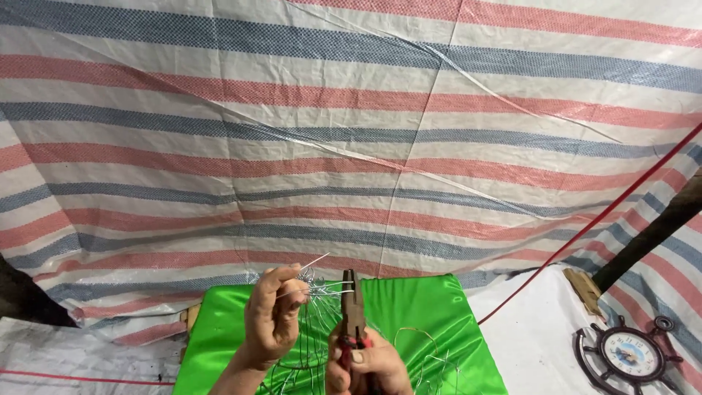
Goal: Assembling a wire cage by twisting and joining wire segments using pliers
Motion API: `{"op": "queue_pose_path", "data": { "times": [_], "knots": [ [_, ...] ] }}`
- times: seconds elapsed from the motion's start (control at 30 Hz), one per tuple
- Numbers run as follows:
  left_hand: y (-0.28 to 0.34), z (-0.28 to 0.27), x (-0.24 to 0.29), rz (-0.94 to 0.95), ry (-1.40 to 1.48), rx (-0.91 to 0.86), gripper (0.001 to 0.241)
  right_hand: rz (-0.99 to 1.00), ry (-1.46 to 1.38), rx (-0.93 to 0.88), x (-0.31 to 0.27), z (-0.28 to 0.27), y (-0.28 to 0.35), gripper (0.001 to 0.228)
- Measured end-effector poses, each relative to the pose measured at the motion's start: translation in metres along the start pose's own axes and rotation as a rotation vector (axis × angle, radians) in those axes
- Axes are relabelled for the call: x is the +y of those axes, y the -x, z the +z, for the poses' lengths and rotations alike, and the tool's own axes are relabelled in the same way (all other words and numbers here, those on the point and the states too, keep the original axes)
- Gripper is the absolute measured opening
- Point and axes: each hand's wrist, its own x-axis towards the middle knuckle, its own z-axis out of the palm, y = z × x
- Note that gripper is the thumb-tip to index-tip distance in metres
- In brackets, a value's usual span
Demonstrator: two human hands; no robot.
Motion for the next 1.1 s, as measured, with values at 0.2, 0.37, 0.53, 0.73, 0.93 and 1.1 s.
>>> {"op": "queue_pose_path", "data": {
  "times": [0.2, 0.37, 0.53, 0.73, 0.93, 1.1],
  "knots": [
    [-0.001, -0.007, -0.003, 0.001, -0.012, 0.006, 0.029, 0.082, -0.132, -0.017, -0.005, 0.006, -0.006, 0.029],
    [-0.012, -0.003, 0.0, -0.035, 0.03, -0.188, 0.024, -0.029, 0.636, 0.176, -0.049, -0.009, -0.022, 0.02],
    [-0.018, 0.013, -0.011, -0.006, -0.283, -0.343, 0.03, -0.119, 1.612, 0.633, -0.068, -0.039, -0.03, 0.017],
    [-0.029, 0.061, 0.0, -0.024, -0.524, -0.524, 0.028, -0.41, 2.525, 0.75, -0.066, -0.108, -0.051, 0.009],
    [-0.025, 0.053, 0.018, 0.048, -0.275, -0.385, 0.025, 0.005, 1.054, 0.584, -0.075, 0.012, -0.017, 0.014],
    [-0.01, 0.018, 0.003, -0.073, 0.01, -0.362, 0.019, -0.01, 0.546, 0.299, -0.046, 0.0, -0.002, 0.025]
  ]
}}
